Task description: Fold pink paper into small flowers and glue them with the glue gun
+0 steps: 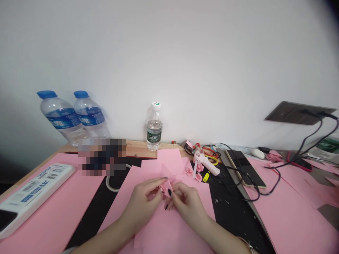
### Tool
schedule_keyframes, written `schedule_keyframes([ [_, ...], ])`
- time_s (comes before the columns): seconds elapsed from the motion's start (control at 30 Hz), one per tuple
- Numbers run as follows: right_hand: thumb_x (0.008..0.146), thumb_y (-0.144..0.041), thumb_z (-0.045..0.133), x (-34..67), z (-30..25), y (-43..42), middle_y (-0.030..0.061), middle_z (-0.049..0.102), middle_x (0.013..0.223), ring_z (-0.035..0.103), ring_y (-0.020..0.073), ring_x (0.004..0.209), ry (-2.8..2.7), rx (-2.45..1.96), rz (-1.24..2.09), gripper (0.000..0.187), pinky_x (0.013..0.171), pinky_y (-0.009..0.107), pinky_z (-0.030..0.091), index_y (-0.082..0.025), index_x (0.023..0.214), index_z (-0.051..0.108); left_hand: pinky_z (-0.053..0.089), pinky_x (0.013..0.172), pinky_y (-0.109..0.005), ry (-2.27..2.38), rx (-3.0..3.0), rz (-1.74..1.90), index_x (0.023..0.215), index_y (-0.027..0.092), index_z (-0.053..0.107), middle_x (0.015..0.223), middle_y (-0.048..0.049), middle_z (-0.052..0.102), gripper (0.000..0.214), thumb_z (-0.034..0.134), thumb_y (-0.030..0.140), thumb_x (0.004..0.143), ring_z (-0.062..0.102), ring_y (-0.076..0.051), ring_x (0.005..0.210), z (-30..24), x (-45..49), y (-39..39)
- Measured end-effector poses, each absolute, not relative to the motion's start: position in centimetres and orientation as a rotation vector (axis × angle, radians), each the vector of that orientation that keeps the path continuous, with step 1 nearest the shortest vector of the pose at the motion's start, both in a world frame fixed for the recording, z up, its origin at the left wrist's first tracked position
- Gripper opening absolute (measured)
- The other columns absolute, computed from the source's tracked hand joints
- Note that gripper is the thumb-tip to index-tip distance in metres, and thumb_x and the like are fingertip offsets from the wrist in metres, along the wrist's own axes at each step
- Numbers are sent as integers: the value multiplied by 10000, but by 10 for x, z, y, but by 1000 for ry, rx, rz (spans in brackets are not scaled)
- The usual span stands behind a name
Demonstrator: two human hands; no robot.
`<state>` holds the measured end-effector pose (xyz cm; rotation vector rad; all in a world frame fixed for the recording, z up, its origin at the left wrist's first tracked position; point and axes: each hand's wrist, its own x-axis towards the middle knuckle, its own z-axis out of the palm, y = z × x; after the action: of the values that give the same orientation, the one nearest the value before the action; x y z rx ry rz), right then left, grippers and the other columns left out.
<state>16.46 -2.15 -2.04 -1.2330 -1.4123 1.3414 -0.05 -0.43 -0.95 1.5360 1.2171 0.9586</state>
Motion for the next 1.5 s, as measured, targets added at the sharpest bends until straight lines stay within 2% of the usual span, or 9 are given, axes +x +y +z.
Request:
schedule_keyframes([
  [0.23, 832, -412, 595, 162, -22, -21, 10, 644, 588, 638, 144, 503, -1350, -1236, 1395, 278, 515, 241, 499, -193, 701, 485, 547, 803, -331, 1174, 1262, 1016, 962, 171, 665, 1018, -76, 722, 275, 542, 121, 722, 681, -230, 931, -8, 3, -3],
  [0.47, 841, -428, 585, 162, -25, -18, -9, 642, 570, 589, 113, 446, -1278, -1190, 1447, 283, 468, 213, 455, -195, 714, 488, 476, 655, -237, 975, 1129, 1065, 808, 202, 510, 721, 27, 652, 107, 562, 125, 755, 630, -140, 698, -9, 6, -1],
  [0.77, 806, -472, 619, 165, -15, -10, -45, 601, 514, 526, 93, 362, -1169, -1108, 1525, 323, 399, 195, 391, -195, 718, 479, 484, 719, -252, 983, 1228, 1022, 791, 189, 567, 770, 1, 655, 63, 606, 156, 753, 636, -156, 778, -8, 1, 0],
  [0.9, 814, -494, 616, 168, -16, -7, -57, 565, 494, 476, 80, 327, -1147, -1046, 1530, 347, 370, 193, 347, -190, 705, 490, 503, 785, -291, 931, 1251, 966, 827, 168, 616, 834, -42, 678, 120, 666, 259, 765, 647, -187, 837, -4, -2, 2],
  [1.0, 813, -497, 616, 168, -17, -7, -58, 569, 491, 445, 71, 310, -1127, -1032, 1566, 355, 351, 187, 305, -194, 697, 473, 515, 777, -303, 927, 1218, 944, 800, 173, 601, 795, -36, 674, 197, 592, 364, 846, 658, -184, 801, 0, -4, 3],
  [1.13, 821, -499, 602, 166, -18, -8, -71, 545, 465, 406, 63, 304, -1139, -1034, 1556, 356, 346, 182, 270, -198, 692, 461, 521, 610, -275, 951, 1085, 918, 800, 200, 508, 695, 7, 648, 261, 548, 449, 870, 651, -162, 635, -1, -4, 4],
  [1.23, 829, -489, 595, 163, -18, -9, -75, 521, 458, 379, 62, 317, -1172, -1066, 1520, 351, 353, 187, 277, -201, 683, 457, 442, 476, -231, 961, 1138, 818, 706, 178, 513, 589, 5, 604, 359, 509, 494, 877, 577, -135, 496, -5, -3, 5],
  [1.4, 850, -468, 578, 163, -20, -11, -75, 501, 458, 364, 59, 333, -1195, -1069, 1480, 346, 357, 185, 285, -198, 670, 458, 372, 432, -219, 939, 1226, 760, 651, 166, 530, 503, 23, 534, 420, 485, 512, 885, 484, -109, 426, -9, -2, 5],
  [1.5, 853, -473, 573, 165, -20, -12, -78, 500, 450, 357, 55, 322, -1188, -1058, 1496, 349, 351, 184, 276, -200, 674, 449, 365, 435, -217, 929, 1257, 726, 659, 157, 552, 534, 9, 561, 436, 481, 525, 881, 495, -108, 433, -10, -3, 4],
])
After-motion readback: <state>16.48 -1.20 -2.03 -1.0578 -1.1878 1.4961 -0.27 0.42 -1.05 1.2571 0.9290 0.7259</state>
